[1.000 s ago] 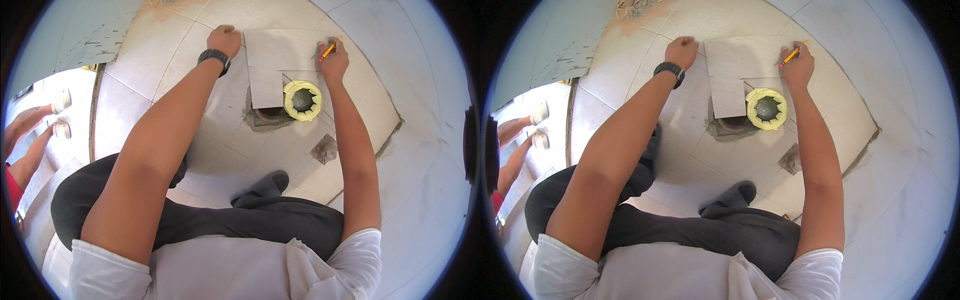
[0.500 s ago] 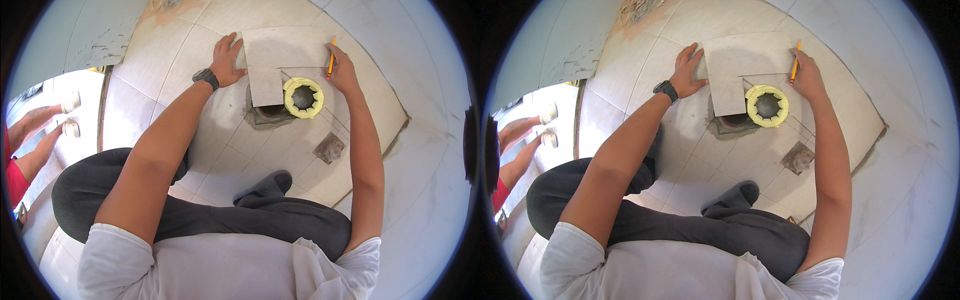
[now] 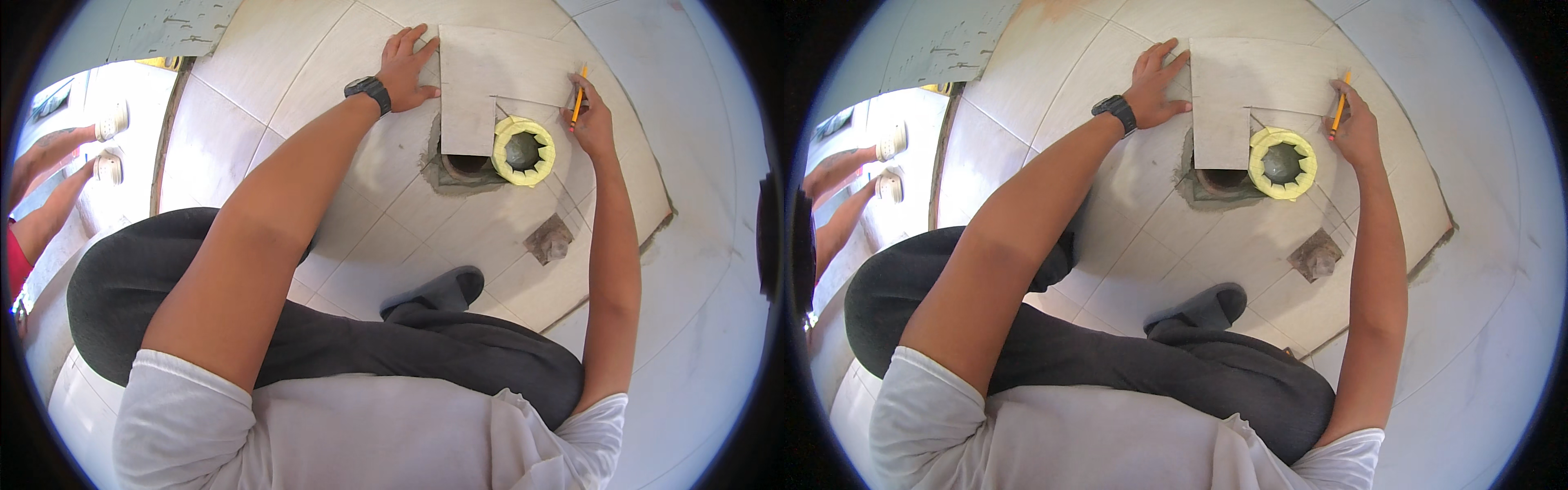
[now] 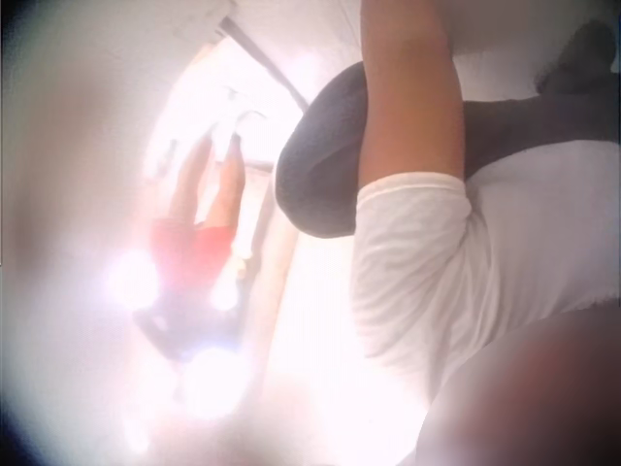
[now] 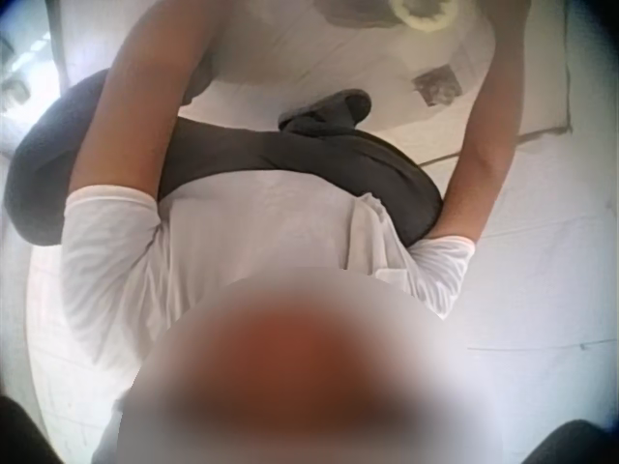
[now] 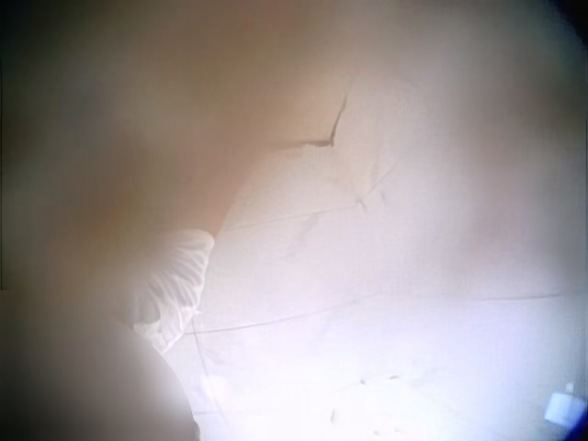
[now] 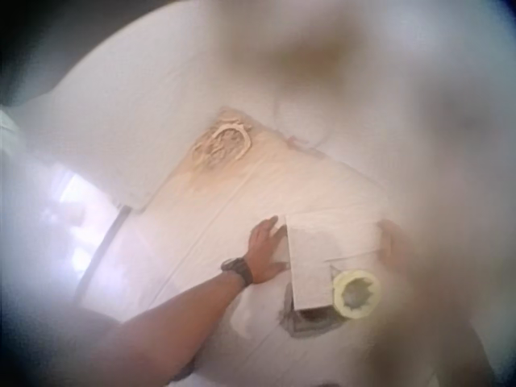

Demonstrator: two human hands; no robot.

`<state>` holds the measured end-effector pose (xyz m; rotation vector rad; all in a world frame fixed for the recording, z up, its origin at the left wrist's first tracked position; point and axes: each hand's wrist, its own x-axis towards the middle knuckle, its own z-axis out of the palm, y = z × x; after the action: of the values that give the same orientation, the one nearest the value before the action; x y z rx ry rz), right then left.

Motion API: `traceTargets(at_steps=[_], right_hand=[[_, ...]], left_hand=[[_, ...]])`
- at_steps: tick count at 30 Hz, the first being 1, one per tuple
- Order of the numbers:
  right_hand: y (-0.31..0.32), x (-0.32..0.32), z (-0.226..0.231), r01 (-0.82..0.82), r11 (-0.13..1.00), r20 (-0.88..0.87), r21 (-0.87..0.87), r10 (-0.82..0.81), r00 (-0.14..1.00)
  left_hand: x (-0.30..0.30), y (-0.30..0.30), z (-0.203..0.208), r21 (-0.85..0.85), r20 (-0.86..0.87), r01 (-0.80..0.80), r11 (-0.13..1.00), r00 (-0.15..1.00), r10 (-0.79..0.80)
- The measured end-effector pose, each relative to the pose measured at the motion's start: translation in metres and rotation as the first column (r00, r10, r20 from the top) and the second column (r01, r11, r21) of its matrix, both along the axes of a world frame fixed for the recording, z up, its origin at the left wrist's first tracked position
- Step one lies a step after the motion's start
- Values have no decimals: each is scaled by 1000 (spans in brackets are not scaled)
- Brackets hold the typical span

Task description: The person walks into a bathroom and sits on the floor. They place a tile over a floor drain, then use a pencil and a circular foam template to mark the tile for cutting around the drain.

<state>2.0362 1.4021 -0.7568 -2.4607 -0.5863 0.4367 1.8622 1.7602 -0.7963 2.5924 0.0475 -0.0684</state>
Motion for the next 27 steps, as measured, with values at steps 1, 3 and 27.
traceTargets(at_steps=[1,3,27], right_hand=[[0,0,1,-2,1000,-20,1,2,1000],[0,0,1,33,998,-83,-61,-38,996],[-9,-7,-6,102,994,-117,47,-96,989]], left_hand=[[0,0,0,6,-22,-5,1000,1000,5],[1,-1,1,20,-14,-7,1000,1000,8],[2,-3,-3,73,-27,7,997,1000,-5]])
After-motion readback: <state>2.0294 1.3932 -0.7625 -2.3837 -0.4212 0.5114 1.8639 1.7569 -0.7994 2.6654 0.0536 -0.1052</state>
